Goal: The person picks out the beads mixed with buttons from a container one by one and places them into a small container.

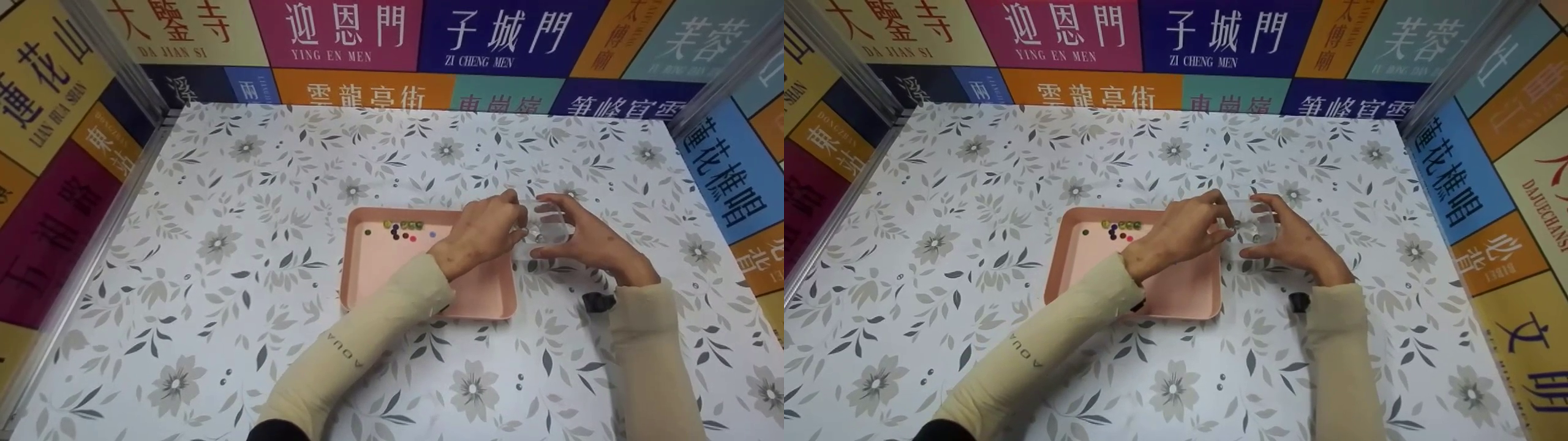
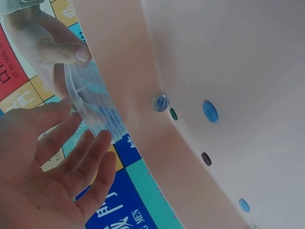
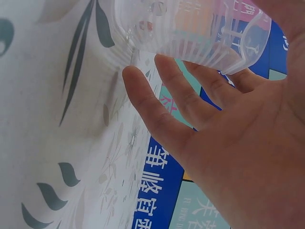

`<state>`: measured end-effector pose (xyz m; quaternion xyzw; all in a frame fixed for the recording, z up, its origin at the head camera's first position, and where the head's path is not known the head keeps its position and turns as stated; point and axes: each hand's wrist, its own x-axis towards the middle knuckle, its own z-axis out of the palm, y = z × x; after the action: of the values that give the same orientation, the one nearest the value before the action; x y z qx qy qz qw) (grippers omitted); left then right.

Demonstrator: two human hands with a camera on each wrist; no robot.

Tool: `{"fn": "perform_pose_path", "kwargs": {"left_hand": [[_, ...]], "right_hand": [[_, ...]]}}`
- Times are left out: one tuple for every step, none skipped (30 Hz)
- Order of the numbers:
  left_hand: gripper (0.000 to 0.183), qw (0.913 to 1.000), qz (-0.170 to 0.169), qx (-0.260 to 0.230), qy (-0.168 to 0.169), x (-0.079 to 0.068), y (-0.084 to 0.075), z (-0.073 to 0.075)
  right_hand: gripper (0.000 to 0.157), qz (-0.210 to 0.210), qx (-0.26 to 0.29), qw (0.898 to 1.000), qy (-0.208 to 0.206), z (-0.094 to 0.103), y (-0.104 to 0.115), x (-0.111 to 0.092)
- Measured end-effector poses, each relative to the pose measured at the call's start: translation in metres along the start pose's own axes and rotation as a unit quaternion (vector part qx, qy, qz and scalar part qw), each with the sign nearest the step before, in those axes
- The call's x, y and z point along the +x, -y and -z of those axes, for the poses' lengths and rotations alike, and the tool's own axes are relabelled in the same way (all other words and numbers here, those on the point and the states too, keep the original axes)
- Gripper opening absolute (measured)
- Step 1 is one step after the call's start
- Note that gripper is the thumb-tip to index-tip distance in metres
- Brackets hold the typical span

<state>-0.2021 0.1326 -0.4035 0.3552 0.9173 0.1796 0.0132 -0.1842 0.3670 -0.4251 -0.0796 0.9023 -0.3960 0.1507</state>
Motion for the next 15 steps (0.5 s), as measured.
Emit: {"fn": "perform_pose_path", "kwargs": {"left_hand": [[0.025, 1.0000, 0.001, 0.001, 0.000, 0.0000, 0.0003, -0.0001], [0.025, 1.0000, 0.001, 0.001, 0.001, -0.0002, 0.0006, -0.0002], [0.024, 1.0000, 0.002, 0.000, 0.002, -0.0002, 0.0008, -0.0002], [0.025, 1.0000, 0.003, -0.001, 0.003, -0.0003, 0.0009, -0.0001], [0.025, 1.0000, 0.004, -0.002, 0.005, -0.0003, 0.0010, -0.0001], [0.025, 1.0000, 0.005, -0.004, 0.006, -0.0004, 0.0011, -0.0003], [0.026, 0.9999, 0.006, -0.006, 0.008, -0.0006, 0.0012, -0.0005], [0.026, 0.9999, 0.006, -0.007, 0.010, -0.0007, 0.0014, -0.0008], [0.027, 0.9999, 0.007, -0.009, 0.011, -0.0009, 0.0016, -0.0012], [0.027, 0.9998, 0.007, -0.011, 0.012, -0.0014, 0.0018, -0.0016], [0.027, 0.9998, 0.007, -0.013, 0.012, -0.0017, 0.0021, -0.0020], [0.026, 0.9998, 0.007, -0.015, 0.011, -0.0021, 0.0023, -0.0024], [0.026, 0.9998, 0.007, -0.018, 0.010, -0.0025, 0.0026, -0.0027], [0.025, 0.9997, 0.007, -0.020, 0.009, -0.0029, 0.0028, -0.0029], [0.025, 0.9997, 0.007, -0.022, 0.007, -0.0032, 0.0029, -0.0029]], "right_hand": [[0.106, -0.001, 0.001, 1.000, 0.000, -0.0002, 0.0001, -0.0001], [0.106, 0.001, 0.001, 1.000, 0.000, -0.0004, 0.0002, -0.0001], [0.106, 0.002, 0.001, 1.000, -0.001, -0.0005, 0.0003, 0.0000], [0.106, 0.003, 0.002, 1.000, -0.001, -0.0006, 0.0002, 0.0001], [0.105, 0.005, 0.002, 1.000, -0.002, -0.0005, 0.0001, 0.0001], [0.105, 0.005, 0.002, 1.000, -0.002, -0.0005, -0.0001, 0.0002], [0.105, 0.005, 0.002, 1.000, -0.003, -0.0004, -0.0005, 0.0003], [0.105, 0.006, -0.001, 1.000, -0.004, -0.0004, -0.0009, 0.0004], [0.105, 0.005, -0.002, 1.000, -0.004, -0.0003, -0.0013, 0.0006], [0.105, 0.004, -0.003, 1.000, -0.004, -0.0002, -0.0015, 0.0005], [0.105, 0.005, -0.004, 1.000, -0.004, -0.0003, -0.0016, 0.0006], [0.105, 0.004, -0.007, 1.000, -0.004, -0.0003, -0.0015, 0.0005], [0.105, 0.005, -0.010, 1.000, -0.005, -0.0004, -0.0013, 0.0004], [0.105, 0.006, -0.012, 1.000, -0.004, -0.0005, -0.0010, 0.0003], [0.105, 0.006, -0.013, 1.000, -0.004, -0.0005, -0.0007, 0.0002]]}}
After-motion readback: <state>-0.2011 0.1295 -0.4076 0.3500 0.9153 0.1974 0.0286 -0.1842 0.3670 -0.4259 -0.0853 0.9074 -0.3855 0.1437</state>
